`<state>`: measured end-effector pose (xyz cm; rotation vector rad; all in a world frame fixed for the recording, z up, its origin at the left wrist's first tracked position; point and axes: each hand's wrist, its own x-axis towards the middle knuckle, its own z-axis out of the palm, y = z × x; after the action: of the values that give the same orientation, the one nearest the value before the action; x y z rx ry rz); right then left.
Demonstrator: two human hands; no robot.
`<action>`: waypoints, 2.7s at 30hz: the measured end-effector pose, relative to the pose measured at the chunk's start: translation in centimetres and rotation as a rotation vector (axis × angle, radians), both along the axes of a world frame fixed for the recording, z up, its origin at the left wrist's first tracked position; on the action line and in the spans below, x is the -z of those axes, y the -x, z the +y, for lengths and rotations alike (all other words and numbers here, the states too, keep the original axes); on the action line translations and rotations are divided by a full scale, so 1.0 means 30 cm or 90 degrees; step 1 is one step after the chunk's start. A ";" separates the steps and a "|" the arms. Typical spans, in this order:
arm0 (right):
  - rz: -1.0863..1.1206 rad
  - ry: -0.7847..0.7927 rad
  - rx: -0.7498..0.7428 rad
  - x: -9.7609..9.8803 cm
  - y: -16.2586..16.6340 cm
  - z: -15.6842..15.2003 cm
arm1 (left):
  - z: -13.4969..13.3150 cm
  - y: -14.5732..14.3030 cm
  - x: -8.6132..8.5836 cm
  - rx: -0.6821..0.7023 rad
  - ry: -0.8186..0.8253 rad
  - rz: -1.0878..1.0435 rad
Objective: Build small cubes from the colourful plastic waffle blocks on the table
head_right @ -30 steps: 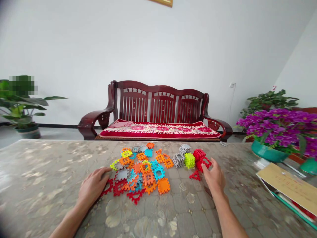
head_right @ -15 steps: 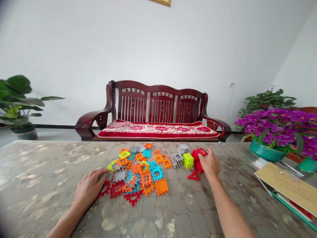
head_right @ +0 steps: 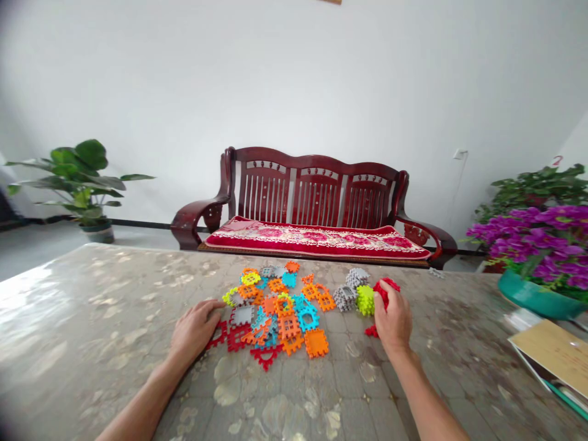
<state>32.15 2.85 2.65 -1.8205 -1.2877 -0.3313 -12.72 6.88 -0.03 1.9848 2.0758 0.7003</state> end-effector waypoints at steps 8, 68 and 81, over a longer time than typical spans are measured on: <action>-0.021 0.011 -0.326 0.140 0.337 -0.117 | -0.006 -0.001 -0.023 -0.035 -0.002 -0.089; 0.100 0.041 -0.329 0.197 0.347 -0.053 | -0.100 -0.046 -0.007 0.160 -0.079 0.082; 0.069 0.100 -0.320 0.180 0.360 -0.055 | -0.107 -0.065 -0.011 0.196 -0.162 0.135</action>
<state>21.35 1.20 -2.76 -1.5437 -1.6710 0.1441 -10.75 3.66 0.29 2.5482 1.7936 0.7490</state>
